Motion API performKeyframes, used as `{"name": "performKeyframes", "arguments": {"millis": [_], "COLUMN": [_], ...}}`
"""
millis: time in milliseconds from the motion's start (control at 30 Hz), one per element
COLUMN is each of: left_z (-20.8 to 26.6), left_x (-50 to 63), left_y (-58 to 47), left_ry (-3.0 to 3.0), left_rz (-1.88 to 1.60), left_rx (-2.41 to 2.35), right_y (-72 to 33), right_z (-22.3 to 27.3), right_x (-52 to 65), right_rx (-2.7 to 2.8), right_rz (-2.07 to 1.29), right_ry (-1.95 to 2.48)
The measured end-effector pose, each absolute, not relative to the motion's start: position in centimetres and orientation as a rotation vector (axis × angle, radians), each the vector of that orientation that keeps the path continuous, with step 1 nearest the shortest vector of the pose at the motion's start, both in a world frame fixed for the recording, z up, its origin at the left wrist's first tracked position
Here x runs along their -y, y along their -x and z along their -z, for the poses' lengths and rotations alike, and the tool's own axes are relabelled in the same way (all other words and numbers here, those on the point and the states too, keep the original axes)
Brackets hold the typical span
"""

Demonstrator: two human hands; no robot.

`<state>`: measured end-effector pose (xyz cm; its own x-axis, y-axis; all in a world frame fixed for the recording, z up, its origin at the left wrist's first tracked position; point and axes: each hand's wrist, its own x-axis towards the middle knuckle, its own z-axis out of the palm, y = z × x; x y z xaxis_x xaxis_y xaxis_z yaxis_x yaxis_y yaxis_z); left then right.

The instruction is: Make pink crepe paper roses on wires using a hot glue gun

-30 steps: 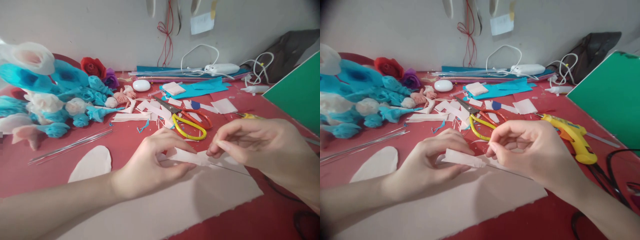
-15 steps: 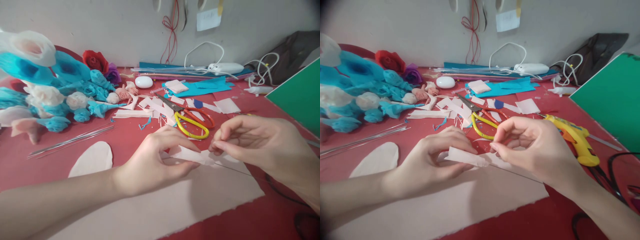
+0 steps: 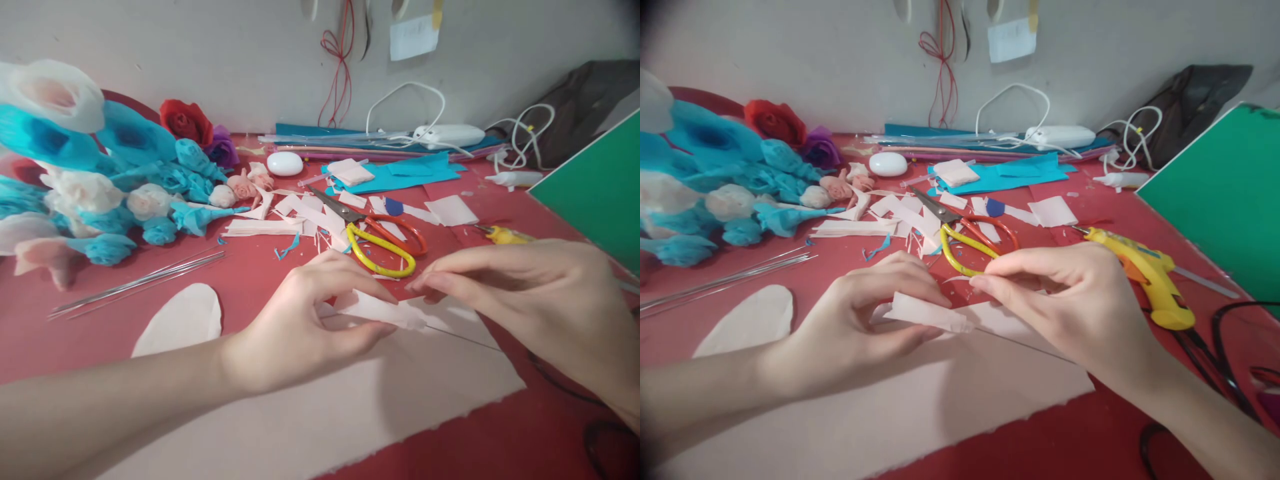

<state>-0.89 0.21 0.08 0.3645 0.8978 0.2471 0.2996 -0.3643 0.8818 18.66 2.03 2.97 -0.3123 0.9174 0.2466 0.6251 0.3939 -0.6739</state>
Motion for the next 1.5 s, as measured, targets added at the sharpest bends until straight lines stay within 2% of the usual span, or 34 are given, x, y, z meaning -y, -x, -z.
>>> {"name": "performKeyframes", "arguments": {"millis": [167, 233, 400, 467, 833, 967, 1133, 1300, 1500], "left_z": [-0.2, -0.2, -0.1, 0.0, 0.1, 0.1, 0.3, 0.1, -1.2], "left_x": [-0.3, -0.2, 0.0, 0.0, -0.1, 0.0, 0.3, 0.3, 0.5], "left_y": [0.8, 0.9, 0.9, 0.9, 1.0, 0.9, 0.9, 0.7, 0.9], "left_ry": [-1.854, -1.837, -1.839, -1.862, -1.905, -1.885, -1.742, -1.508, -1.697], "left_rz": [-0.975, -0.978, -0.991, -1.012, -1.016, -1.016, -1.035, -1.017, -1.089], "left_rx": [-1.048, -1.042, -1.029, -1.028, -1.014, -1.079, -1.097, -1.023, -1.023], "right_y": [-18.7, -18.8, -19.6, -19.8, -19.8, -18.9, -18.3, -18.1, -17.6], "right_z": [-2.6, -2.5, -2.3, -2.3, -3.6, -3.0, -2.7, -3.5, -4.0], "right_x": [-2.0, -2.3, -3.3, -3.7, -2.2, -1.6, -1.1, -0.9, -0.7], "right_rx": [1.994, 2.078, 2.372, 2.414, 2.562, 2.579, 2.498, 2.217, 1.967], "right_rz": [-0.663, -0.575, 0.092, 0.211, -0.686, -0.690, -0.632, -0.926, -1.169], "right_ry": [1.333, 1.333, 1.153, 1.137, 1.125, 1.014, 1.078, 1.297, 1.159]}}
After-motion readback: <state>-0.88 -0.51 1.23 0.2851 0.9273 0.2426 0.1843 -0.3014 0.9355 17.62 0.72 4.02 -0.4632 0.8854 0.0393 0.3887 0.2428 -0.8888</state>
